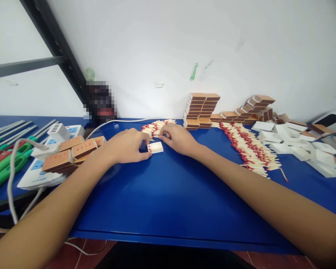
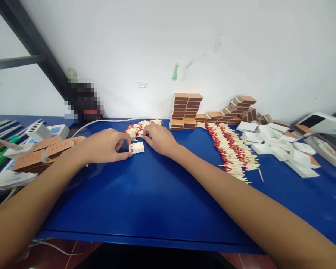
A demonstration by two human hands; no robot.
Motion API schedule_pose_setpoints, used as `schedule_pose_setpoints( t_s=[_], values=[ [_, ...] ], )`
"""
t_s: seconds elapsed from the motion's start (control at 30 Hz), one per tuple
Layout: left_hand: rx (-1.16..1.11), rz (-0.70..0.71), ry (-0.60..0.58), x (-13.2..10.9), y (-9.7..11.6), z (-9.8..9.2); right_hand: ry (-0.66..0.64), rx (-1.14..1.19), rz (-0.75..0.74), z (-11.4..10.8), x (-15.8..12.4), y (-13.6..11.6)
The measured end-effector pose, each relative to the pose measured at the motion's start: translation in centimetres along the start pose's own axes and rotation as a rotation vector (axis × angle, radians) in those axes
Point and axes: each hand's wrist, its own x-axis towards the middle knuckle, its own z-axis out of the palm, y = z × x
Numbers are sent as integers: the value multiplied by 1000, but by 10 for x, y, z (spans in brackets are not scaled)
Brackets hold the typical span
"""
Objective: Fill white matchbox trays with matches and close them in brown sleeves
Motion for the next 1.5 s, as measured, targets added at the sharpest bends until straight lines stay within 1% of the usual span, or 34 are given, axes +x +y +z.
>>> schedule_pose_setpoints(
  t_s=[0.17,0.33,0.47,0.57,0.83,1.07,1.3,1.43,1.5],
  values=[
    [-4,7,3,0,0,0,2,-24,18,-1,-2,1],
    [6,20,10,0,-1,1,27,-8,32,-8,-3,1],
    [10,18,19,0,-1,2,-37,38,58,-14,-5,0],
    [12,9,16,-1,0,2,-70,30,36,-15,-6,0],
    [15,12,14,-1,1,1,-45,74,-28,-11,-3,3],
    [15,15,10,-1,1,1,-94,52,60,-10,-1,0],
    [14,23,7,0,2,0,-97,35,12,-22,-2,3],
    [10,25,11,-1,2,0,-152,47,-41,-20,-3,5],
    [13,21,10,-1,2,0,-165,42,-38,-17,-4,6]
  ],
)
